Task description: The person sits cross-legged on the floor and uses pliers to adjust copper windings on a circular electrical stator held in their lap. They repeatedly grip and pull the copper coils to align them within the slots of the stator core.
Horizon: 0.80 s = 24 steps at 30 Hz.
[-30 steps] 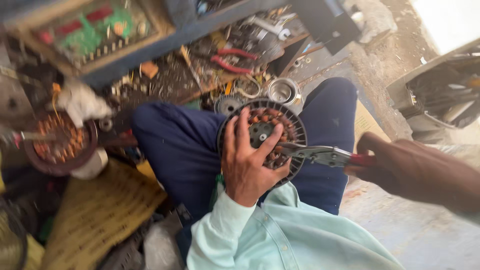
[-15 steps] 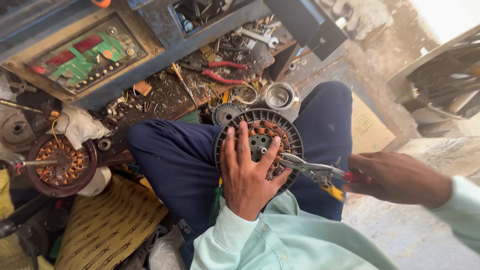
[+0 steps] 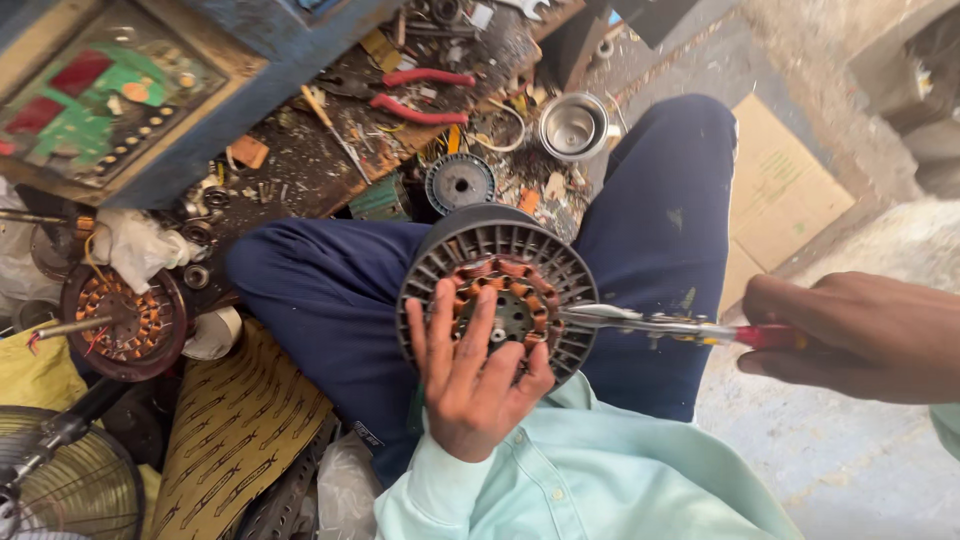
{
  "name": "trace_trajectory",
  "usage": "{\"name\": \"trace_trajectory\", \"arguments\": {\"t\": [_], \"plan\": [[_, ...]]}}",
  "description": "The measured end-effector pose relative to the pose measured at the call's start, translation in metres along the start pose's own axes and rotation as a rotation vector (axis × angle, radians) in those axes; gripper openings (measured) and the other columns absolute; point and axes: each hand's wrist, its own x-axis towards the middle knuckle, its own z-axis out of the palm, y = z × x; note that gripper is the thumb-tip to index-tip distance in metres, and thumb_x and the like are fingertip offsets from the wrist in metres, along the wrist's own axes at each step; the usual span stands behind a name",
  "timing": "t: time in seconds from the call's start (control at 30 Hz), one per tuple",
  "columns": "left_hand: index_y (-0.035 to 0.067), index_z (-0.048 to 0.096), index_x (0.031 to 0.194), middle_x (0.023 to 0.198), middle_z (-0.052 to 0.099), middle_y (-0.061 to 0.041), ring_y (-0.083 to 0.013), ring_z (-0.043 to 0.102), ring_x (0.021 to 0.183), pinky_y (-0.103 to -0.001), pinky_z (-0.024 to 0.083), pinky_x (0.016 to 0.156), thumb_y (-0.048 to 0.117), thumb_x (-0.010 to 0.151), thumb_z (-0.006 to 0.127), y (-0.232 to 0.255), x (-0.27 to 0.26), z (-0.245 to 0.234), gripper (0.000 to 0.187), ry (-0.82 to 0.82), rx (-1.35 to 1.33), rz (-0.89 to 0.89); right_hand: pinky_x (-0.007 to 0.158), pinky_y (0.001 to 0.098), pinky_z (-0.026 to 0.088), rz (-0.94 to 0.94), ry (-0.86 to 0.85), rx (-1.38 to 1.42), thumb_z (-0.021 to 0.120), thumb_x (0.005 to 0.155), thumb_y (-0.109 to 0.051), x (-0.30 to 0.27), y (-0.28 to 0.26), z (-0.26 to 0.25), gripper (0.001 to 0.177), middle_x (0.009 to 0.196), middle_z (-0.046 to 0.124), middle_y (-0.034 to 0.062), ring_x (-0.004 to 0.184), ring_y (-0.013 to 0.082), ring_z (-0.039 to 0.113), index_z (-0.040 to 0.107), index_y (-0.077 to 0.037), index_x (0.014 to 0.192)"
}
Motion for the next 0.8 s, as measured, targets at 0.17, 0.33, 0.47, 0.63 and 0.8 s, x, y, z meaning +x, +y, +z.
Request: {"name": "trace_trajectory", "arguments": {"t": [0.17,0.33,0.47,0.63,0.8], "plan": [[0.003,0.069,0.09,0.133,0.064,-0.023,-0.0511,0.049,0.136,-0.078,0.027,0.115,0.021,0.093,0.074,0.0,-0.005,0.007,0.018,0.009,0.108,0.045,0.058,0.0442,0.047,-0.047,-0.119,0.045,0.061,0.09,-0.05,-0.006,-0.013,0.002,0.034,0.053,0.063,0.0092,0.054,0.0272,0.07,0.051,-0.02,0.103],[0.004,0.07,0.093,0.128,0.067,-0.023,-0.0458,0.055,0.133,-0.081,0.027,0.113,0.019,0.094,0.072,0.003,-0.015,0.011,0.016,-0.004,0.167,0.055,0.062,0.0449,0.046,-0.021,-0.229,0.094,0.058,0.094,-0.051,-0.01,-0.032,0.006,0.033,0.058,0.063,0.007,0.061,0.0273,0.068,0.051,-0.02,0.104],[0.004,0.069,0.095,0.129,0.067,-0.023,-0.0442,0.055,0.134,-0.081,0.028,0.114,0.019,0.096,0.071,0.0,-0.02,0.01,0.015,-0.024,0.162,0.048,0.062,0.0456,0.046,-0.037,-0.257,0.112,0.056,0.097,-0.053,-0.005,-0.04,0.009,0.036,0.06,0.063,0.0048,0.063,0.0278,0.067,0.051,-0.018,0.1],[0.005,0.068,0.098,0.132,0.064,-0.022,-0.0441,0.051,0.136,-0.081,0.028,0.114,0.02,0.097,0.07,-0.002,-0.024,0.009,0.015,-0.049,0.151,0.038,0.066,0.0448,0.047,0.065,-0.384,0.049,0.052,0.1,-0.055,-0.002,-0.05,0.005,0.037,0.061,0.06,0.0091,0.065,0.0294,0.066,0.048,-0.018,0.1],[0.005,0.068,0.099,0.137,0.061,-0.021,-0.0442,0.05,0.139,-0.081,0.029,0.116,0.021,0.098,0.071,-0.004,-0.027,0.004,0.015,-0.072,0.126,0.042,0.069,0.0467,0.05,-0.049,-0.306,0.153,0.052,0.097,-0.053,-0.006,-0.047,0.013,0.037,0.066,0.066,0.0105,0.073,0.0295,0.07,0.048,-0.017,0.106]]}}
